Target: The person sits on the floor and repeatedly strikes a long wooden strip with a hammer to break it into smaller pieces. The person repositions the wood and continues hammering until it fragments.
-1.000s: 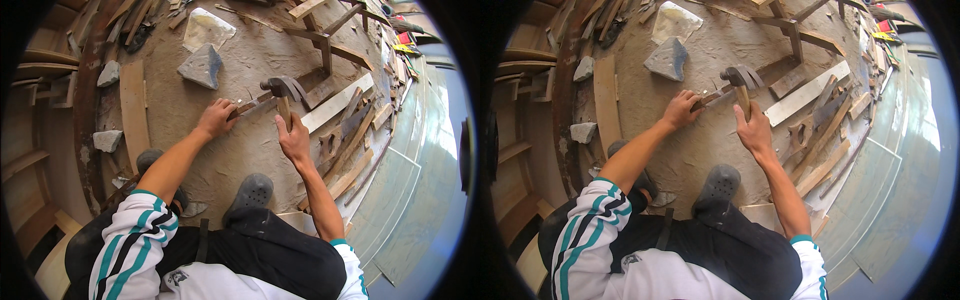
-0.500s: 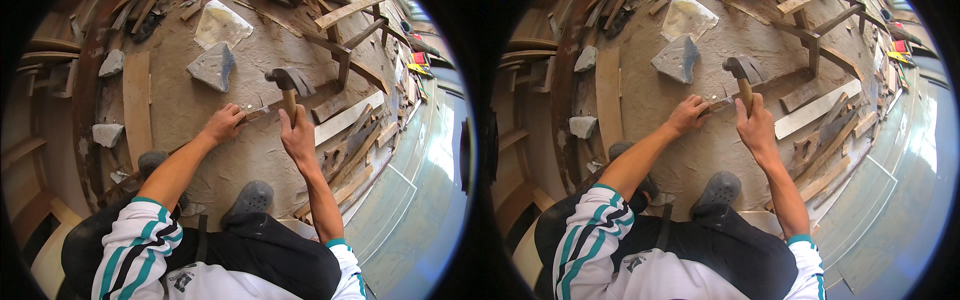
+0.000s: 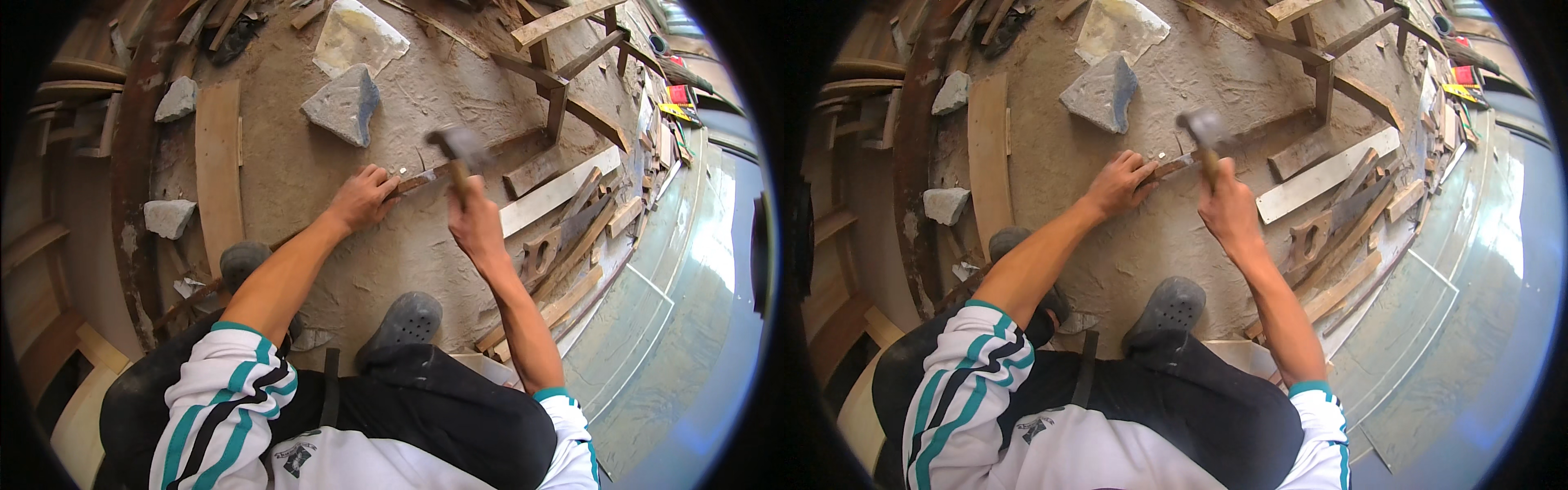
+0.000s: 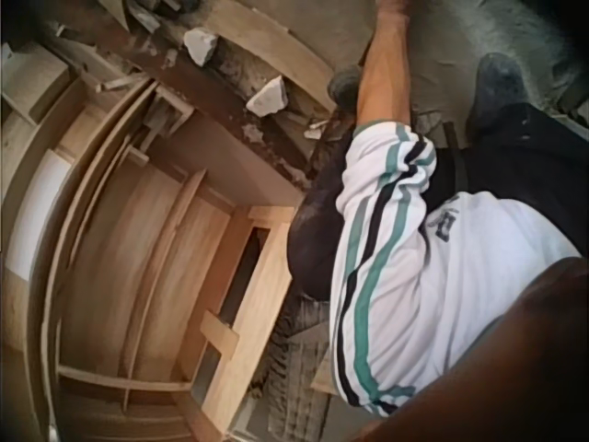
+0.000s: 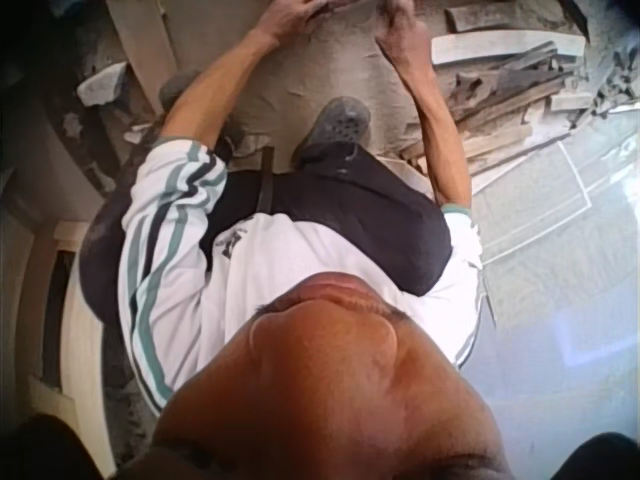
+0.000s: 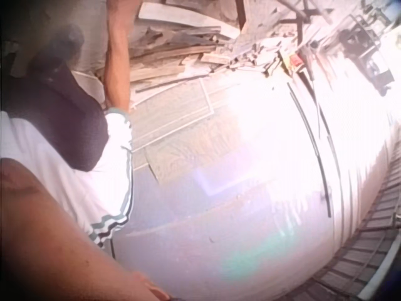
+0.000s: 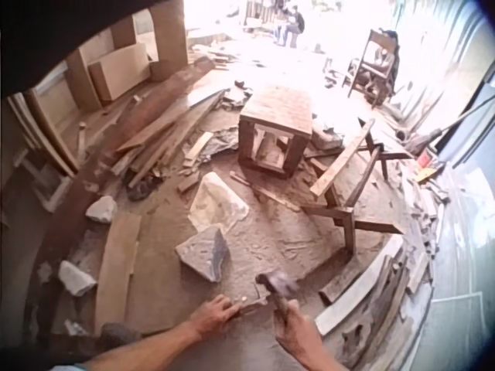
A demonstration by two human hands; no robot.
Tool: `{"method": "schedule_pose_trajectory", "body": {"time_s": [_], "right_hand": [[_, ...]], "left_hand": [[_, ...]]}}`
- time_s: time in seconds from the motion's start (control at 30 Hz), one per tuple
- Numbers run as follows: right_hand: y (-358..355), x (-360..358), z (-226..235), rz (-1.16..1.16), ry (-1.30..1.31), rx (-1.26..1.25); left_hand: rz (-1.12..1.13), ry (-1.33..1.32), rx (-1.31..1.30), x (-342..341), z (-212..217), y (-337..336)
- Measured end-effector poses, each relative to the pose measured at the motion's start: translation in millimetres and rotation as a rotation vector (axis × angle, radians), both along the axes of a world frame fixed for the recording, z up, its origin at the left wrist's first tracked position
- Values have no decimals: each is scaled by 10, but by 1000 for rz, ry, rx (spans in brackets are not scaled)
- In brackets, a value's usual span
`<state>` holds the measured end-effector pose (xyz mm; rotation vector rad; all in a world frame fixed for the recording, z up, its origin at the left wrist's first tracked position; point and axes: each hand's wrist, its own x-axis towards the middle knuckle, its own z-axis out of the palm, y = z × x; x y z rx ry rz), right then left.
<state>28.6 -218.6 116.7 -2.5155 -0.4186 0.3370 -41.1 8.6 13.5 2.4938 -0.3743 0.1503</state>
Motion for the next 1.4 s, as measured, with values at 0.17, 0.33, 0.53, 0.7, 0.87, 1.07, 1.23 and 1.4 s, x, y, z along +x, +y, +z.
{"method": "schedule_pose_trajectory", "body": {"time_s": [0.17,0.33,0.53,0.7,0.87,1.07,1.23,1.4], "right_hand": [[131,321,351,6,49,-112],[107,51,162,40,-70,98],[279,191,524,42,14,-47],[114,-45,123,12,-107,192],[249,212,420,11,63,-86],[12,32,-19,112,99,-267],[247,302,509,-45,71,-112],[40,78,95,48,107,-224]], "left_hand": [[-11,31,21,-56,27,1],[-5,24,26,-8,36,0],[-11,-7,45,52,14,33],[-26,-40,56,20,23,7],[-32,-105,41,-39,-46,24],[-30,-117,42,17,-7,-10],[-18,-113,55,31,1,45],[-19,-56,46,27,14,8]]}}
